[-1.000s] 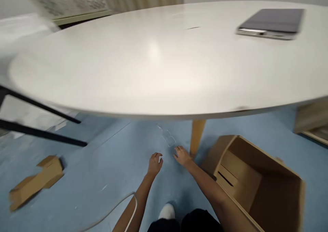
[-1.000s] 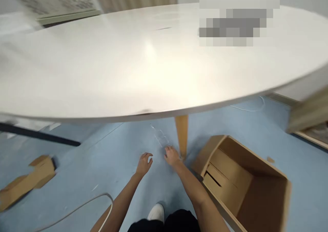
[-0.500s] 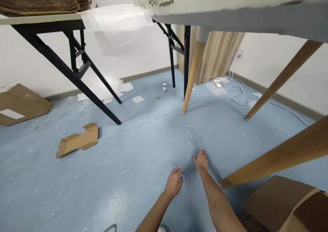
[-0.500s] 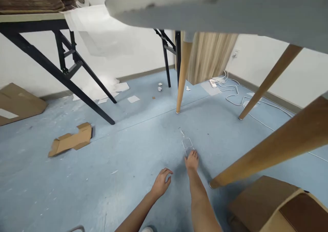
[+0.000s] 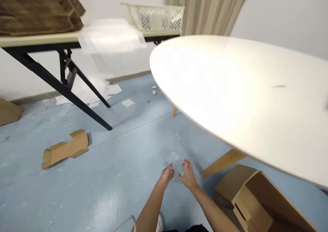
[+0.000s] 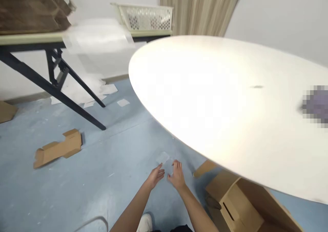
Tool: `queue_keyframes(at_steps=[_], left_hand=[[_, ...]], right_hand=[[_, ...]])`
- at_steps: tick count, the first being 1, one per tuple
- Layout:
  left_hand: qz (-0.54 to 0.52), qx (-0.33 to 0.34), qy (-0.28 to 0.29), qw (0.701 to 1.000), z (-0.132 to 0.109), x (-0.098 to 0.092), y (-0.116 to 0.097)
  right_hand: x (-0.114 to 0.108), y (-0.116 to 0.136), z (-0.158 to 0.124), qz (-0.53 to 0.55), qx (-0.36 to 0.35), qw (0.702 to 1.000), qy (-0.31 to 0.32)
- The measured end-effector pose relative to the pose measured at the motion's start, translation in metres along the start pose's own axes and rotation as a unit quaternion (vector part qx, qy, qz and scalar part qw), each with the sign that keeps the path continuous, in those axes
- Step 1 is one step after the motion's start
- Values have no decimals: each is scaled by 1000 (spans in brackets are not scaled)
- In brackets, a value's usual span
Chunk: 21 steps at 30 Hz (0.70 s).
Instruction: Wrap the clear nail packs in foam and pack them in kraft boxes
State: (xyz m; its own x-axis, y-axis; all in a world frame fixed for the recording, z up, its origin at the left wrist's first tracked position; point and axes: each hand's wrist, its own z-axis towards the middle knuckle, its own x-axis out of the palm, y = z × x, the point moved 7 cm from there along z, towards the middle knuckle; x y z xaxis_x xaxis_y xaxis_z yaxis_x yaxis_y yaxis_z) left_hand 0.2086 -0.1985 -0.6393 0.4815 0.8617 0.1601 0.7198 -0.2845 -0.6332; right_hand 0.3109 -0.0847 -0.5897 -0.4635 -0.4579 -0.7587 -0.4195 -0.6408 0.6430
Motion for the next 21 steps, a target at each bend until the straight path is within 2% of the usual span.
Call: queue_keyframes(at_steps=[2, 3, 8, 11, 13, 15, 17, 21], left_hand=[[-85, -6, 2, 996, -48, 1, -33], [-126, 12, 0, 992, -74, -1, -52], [-149, 31, 31, 988, -213, -15, -141], [-141, 29, 17, 989, -296, -33, -194], [-135, 31, 15, 990, -344, -44, -235], [-124, 29, 18, 992, -382, -53, -279], [-108, 33, 25, 993, -411, -55, -325], [-89, 108, 39, 989, -440, -38, -420]], right_hand=[[-43, 52, -8, 19, -13, 1000, 17], [-66, 79, -11, 27, -16, 999, 28], [-180, 211, -22, 41, -22, 996, 80], [-231, 286, -25, 38, -13, 993, 110], [-254, 332, -22, 40, -15, 988, 147], [-275, 373, -12, 49, -11, 983, 176], [-297, 406, 5, 62, -8, 981, 186], [-354, 456, 50, 85, -38, 986, 137]])
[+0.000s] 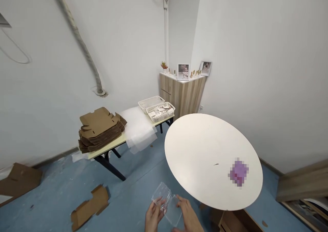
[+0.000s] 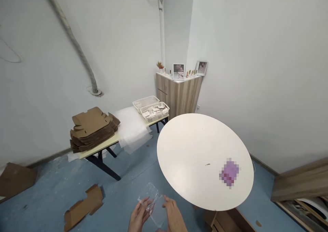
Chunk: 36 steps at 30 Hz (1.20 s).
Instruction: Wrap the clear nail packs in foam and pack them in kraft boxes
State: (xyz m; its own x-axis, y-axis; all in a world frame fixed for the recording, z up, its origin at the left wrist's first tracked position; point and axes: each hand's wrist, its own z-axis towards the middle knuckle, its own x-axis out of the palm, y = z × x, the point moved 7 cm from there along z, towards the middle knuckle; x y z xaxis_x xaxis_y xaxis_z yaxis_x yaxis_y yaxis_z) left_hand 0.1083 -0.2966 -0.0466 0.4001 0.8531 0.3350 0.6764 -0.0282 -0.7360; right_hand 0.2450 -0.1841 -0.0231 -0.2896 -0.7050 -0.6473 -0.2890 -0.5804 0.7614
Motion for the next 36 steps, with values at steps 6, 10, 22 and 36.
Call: queue_keyframes(at_steps=[6, 10, 22, 36], left_hand=[[18, 85, 44, 995, 36, 78, -98], [36, 131, 76, 988, 86, 125, -152], [89, 99, 178, 975, 223, 221, -205], [381, 34, 208, 900, 359, 276, -164]], right_hand=[[-98, 40, 71, 25, -38, 990, -133], [-144, 43, 127, -3, -27, 982, -187], [-194, -57, 238, 324, 242, 862, -306], [-207, -178, 258, 239, 443, 760, -411]])
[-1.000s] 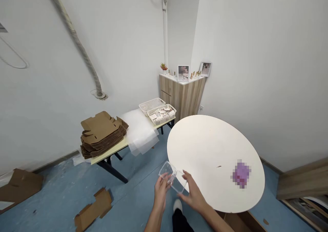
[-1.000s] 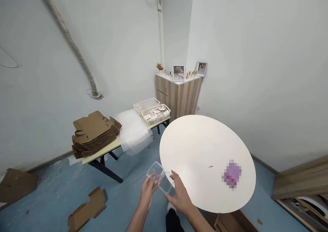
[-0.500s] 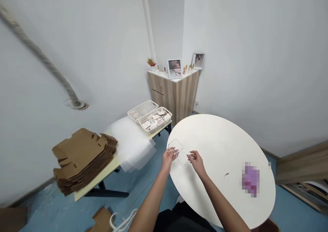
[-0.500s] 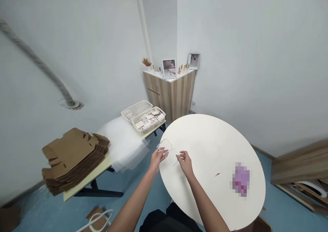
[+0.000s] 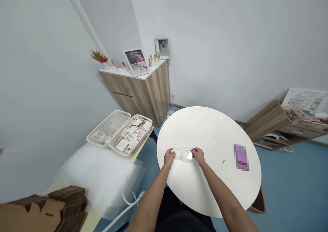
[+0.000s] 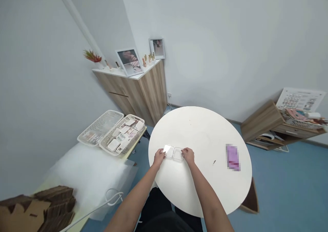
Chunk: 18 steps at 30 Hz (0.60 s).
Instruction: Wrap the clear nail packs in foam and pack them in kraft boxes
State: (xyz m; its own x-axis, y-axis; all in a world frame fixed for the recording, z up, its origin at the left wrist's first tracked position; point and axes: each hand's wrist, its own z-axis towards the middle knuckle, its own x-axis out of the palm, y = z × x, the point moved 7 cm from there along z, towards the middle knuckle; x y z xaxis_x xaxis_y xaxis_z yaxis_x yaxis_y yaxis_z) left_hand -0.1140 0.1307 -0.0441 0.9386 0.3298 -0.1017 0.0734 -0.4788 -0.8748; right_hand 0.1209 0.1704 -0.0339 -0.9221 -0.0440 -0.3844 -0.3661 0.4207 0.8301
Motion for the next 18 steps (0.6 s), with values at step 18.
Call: queue_keyframes(at_steps=[18], left_hand=[[215, 291, 28, 932, 10, -110, -96]], right_hand=[[139, 137, 31, -202, -255, 944, -63]])
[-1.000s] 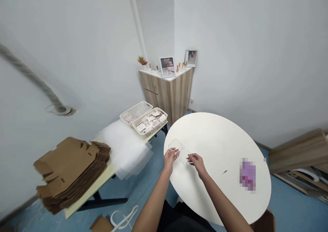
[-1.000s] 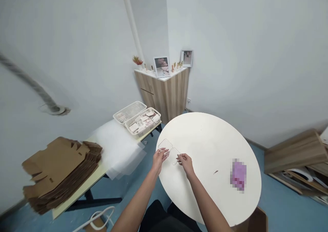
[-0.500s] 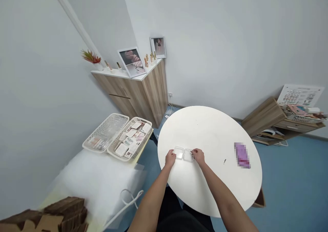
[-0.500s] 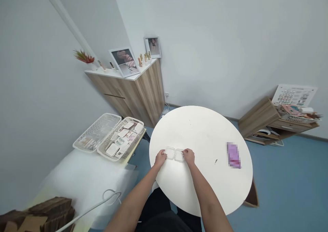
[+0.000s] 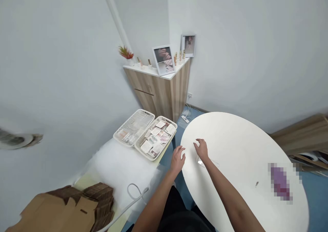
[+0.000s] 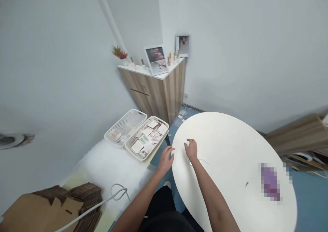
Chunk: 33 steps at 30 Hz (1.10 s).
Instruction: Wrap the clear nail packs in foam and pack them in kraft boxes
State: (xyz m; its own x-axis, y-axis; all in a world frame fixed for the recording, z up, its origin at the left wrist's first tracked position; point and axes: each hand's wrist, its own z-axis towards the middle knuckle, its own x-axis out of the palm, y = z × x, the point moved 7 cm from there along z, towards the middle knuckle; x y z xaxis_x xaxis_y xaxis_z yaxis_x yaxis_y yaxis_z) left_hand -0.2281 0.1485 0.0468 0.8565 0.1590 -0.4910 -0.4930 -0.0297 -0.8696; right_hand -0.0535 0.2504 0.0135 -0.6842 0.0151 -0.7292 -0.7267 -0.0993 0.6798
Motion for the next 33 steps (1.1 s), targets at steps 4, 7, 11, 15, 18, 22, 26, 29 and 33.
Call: queue_keyframes(at_steps=[4, 7, 11, 15, 18, 22, 26, 29, 33], left_hand=[[96, -13, -121, 988, -8, -91, 28], [159, -49, -163, 973, -23, -134, 61], [180, -95, -149, 968, -37, -155, 96], [188, -89, -140, 968, -40, -157, 105], [212, -73, -136, 965, -39, -156, 104], [230, -71, -140, 960, -39, -157, 107], [198, -47, -172, 964, -34, -165, 98], [72, -56, -206, 974, -26, -170, 85], [-228, -183, -164, 942, -9, -140, 75]], right_hand=[[56, 123, 13, -5, -149, 987, 52], [102, 189, 4, -75, -205, 969, 118], [155, 229, -10, -186, -249, 923, 228], [186, 236, -20, -260, -288, 865, 317], [195, 234, -20, -285, -287, 842, 356], [197, 235, -18, -279, -287, 833, 383], [176, 235, -13, -237, -301, 842, 380], [134, 236, -12, -144, -352, 876, 297], [65, 217, -27, -100, -416, 894, 137]])
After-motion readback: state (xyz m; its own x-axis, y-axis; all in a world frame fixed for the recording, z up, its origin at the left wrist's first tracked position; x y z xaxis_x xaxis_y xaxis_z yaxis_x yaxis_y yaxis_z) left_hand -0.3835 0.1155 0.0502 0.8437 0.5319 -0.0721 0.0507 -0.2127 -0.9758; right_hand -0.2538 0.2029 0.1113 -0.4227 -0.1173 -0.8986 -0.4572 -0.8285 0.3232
